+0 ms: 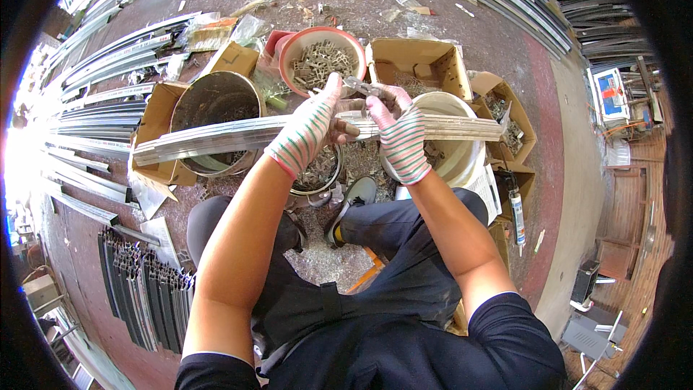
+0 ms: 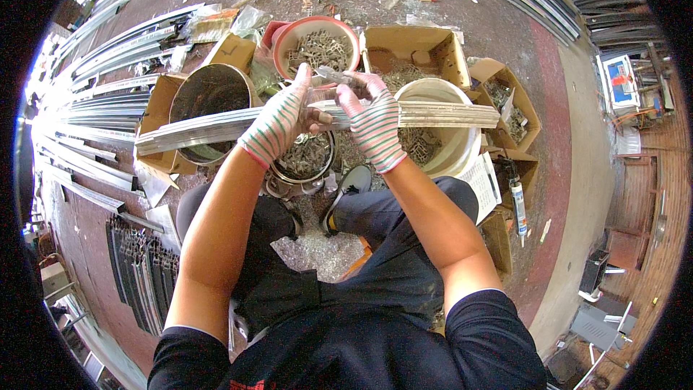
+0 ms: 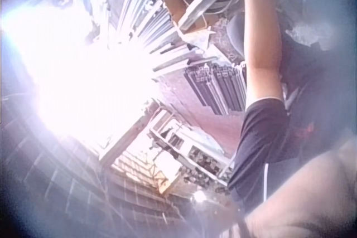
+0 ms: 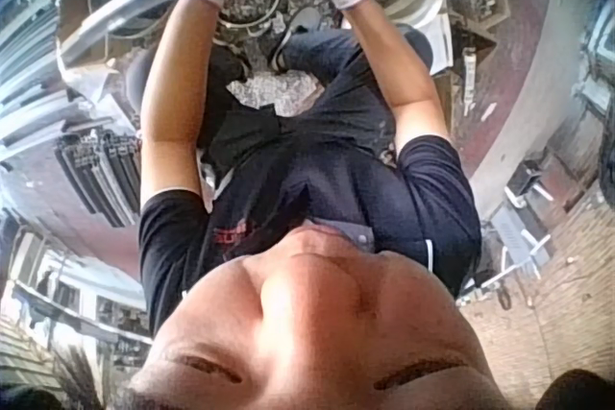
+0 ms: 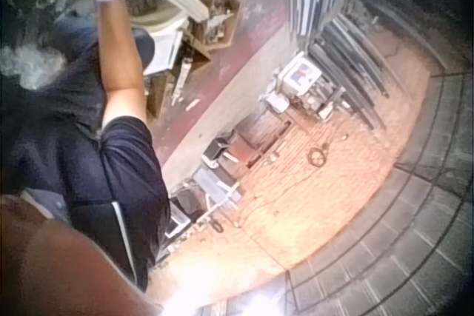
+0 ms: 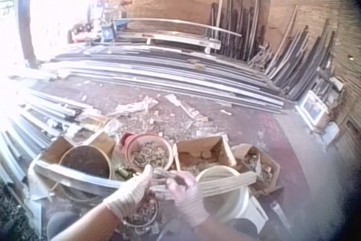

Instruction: The person sits on the floor and applies sealant from a caulking gun along the groove of a long metal profile. They hold the profile with one hand and move the gun steadily along its length, then set the gun down and reposition the profile.

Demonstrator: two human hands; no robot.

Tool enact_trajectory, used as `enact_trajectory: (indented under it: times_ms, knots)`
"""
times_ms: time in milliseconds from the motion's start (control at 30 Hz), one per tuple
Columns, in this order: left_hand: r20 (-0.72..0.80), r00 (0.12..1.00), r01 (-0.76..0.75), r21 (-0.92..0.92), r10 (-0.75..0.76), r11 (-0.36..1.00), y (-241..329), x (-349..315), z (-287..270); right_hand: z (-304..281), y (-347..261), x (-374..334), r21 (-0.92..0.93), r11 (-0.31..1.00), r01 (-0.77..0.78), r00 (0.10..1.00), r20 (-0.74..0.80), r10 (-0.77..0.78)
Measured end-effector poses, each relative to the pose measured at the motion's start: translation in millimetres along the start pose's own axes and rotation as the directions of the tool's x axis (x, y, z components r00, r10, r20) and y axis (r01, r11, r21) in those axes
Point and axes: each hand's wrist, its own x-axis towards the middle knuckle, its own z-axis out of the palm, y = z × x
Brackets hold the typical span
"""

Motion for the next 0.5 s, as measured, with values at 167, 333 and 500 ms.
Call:
enact_trajectory:
  times_ms: [167,333,500]
  knots:
    - [-0.097,0.995,0.015,0.001,-0.014,1.0,-2.9,8.9,1.0,1.4,-4.2,-6.2,0.076,0.995,-0.066,0.997,0.036,0.064]
    - [-0.114,0.993,0.024,-0.054,-0.03,0.998,-10.0,15.8,3.7,2.5,-8.7,-7.6,0.054,0.984,-0.172,0.983,0.066,0.169]
    - [0.011,0.998,0.067,-0.087,-0.066,0.994,-12.8,11.8,5.5,1.3,-10.8,-5.4,0.002,0.99,-0.141,0.983,0.121,0.139]
